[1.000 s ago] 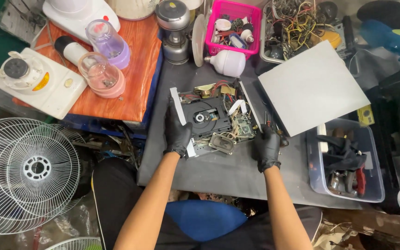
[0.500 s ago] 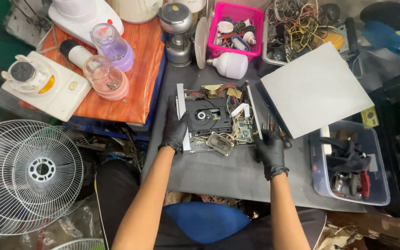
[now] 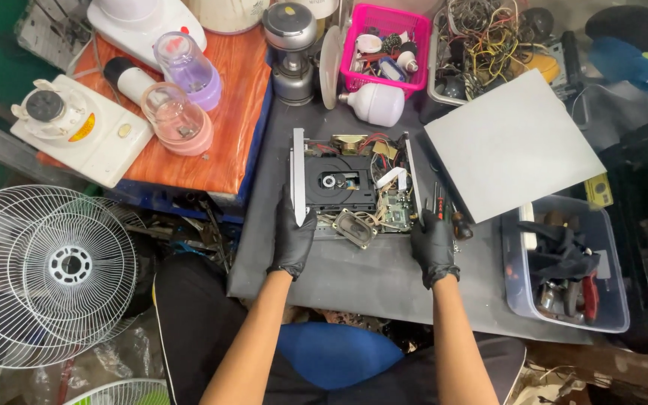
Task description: Detaching an optical drive from an electronic device by removing screws with a screwdriver.
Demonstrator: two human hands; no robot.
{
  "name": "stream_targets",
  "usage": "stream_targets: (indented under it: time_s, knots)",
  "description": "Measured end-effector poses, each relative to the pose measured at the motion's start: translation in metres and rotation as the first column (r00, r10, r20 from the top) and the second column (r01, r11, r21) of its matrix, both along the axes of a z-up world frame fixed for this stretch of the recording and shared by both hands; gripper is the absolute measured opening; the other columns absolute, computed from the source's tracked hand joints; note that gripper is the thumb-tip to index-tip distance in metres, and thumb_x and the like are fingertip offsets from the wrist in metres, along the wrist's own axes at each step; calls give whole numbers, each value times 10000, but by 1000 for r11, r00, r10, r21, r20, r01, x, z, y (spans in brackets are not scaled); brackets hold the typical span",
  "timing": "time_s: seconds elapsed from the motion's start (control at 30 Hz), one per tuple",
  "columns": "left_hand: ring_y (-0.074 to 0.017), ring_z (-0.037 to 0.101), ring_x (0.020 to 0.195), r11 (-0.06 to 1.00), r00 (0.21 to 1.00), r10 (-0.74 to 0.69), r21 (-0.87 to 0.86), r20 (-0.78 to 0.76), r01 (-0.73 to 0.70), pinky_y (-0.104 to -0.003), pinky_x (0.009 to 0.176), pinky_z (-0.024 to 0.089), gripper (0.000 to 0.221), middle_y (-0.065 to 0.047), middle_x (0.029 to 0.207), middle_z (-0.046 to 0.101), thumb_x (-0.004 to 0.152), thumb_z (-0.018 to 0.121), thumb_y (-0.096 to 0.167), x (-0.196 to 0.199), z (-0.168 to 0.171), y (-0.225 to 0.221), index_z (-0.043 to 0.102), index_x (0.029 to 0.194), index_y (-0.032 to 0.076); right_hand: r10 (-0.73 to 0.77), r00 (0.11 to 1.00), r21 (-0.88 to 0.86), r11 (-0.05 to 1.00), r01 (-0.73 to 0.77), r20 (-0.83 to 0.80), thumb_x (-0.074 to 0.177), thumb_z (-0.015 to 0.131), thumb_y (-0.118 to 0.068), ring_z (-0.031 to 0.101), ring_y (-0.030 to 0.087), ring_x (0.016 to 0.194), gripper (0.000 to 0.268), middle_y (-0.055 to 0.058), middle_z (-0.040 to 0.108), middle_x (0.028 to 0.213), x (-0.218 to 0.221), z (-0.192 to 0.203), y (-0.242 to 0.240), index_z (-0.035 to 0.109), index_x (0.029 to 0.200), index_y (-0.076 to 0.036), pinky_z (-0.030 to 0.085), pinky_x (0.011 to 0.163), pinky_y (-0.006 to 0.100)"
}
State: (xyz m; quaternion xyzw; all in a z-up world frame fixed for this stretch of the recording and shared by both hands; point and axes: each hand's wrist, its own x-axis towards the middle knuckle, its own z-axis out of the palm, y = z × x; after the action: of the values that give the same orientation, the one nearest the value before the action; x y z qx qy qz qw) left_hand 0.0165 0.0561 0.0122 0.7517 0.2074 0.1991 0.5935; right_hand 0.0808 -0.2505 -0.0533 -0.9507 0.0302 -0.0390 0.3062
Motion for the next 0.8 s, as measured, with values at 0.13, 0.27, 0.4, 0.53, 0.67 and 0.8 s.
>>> stream_targets:
  time_s: [0.13,0.27,0.4,0.53,0.67,0.8]
  knots:
    - [-325,575,1275,999,999,-8,48,-36,10,-421,1051,489,793,-176,1380,560,851,721,190,7,1,5,399,1575,179,12,997,4,1000,-12,73,922,605,-216,672,466,971,263,255,699,855,-15,11,8,728,1051,-23,557,785,545]
    - [-366,550,1300,994,997,-69,84,-22,71,-432,1031,506,815,-193,1386,558,820,747,189,14,-15,10,418,1565,166,-57,996,37,998,54,71,921,576,-191,658,471,991,234,270,692,871,-25,13,6,723,1010,-32,546,780,554]
    - [-314,519,1350,987,995,-59,143,-78,70,-422,1124,451,828,-119,1441,544,810,762,282,22,-32,9,423,1564,237,-60,997,100,993,55,45,927,569,-172,674,472,957,265,282,695,846,-31,24,8,719,1063,-1,556,776,531]
    - [-289,518,1355,981,995,-43,182,-91,59,-409,1141,443,830,-98,1444,559,792,770,331,30,-47,11,439,1549,245,-69,997,103,993,64,44,919,582,-165,690,441,945,260,268,695,822,-29,22,7,724,1078,-15,557,750,523]
    - [-360,503,1365,962,998,-64,264,-14,65,-457,1153,419,777,-183,1439,557,824,771,284,27,-47,9,472,1528,144,-48,999,100,994,47,5,924,601,-211,693,432,938,271,257,694,808,-29,34,9,713,1087,-25,553,750,532]
    - [-398,497,1351,874,983,-16,480,183,-75,-500,1120,427,831,-176,1430,507,796,778,207,23,-48,4,431,1549,160,13,989,37,999,-19,145,903,590,-154,598,479,1170,433,296,655,1205,-57,82,31,634,1310,-13,532,936,550]
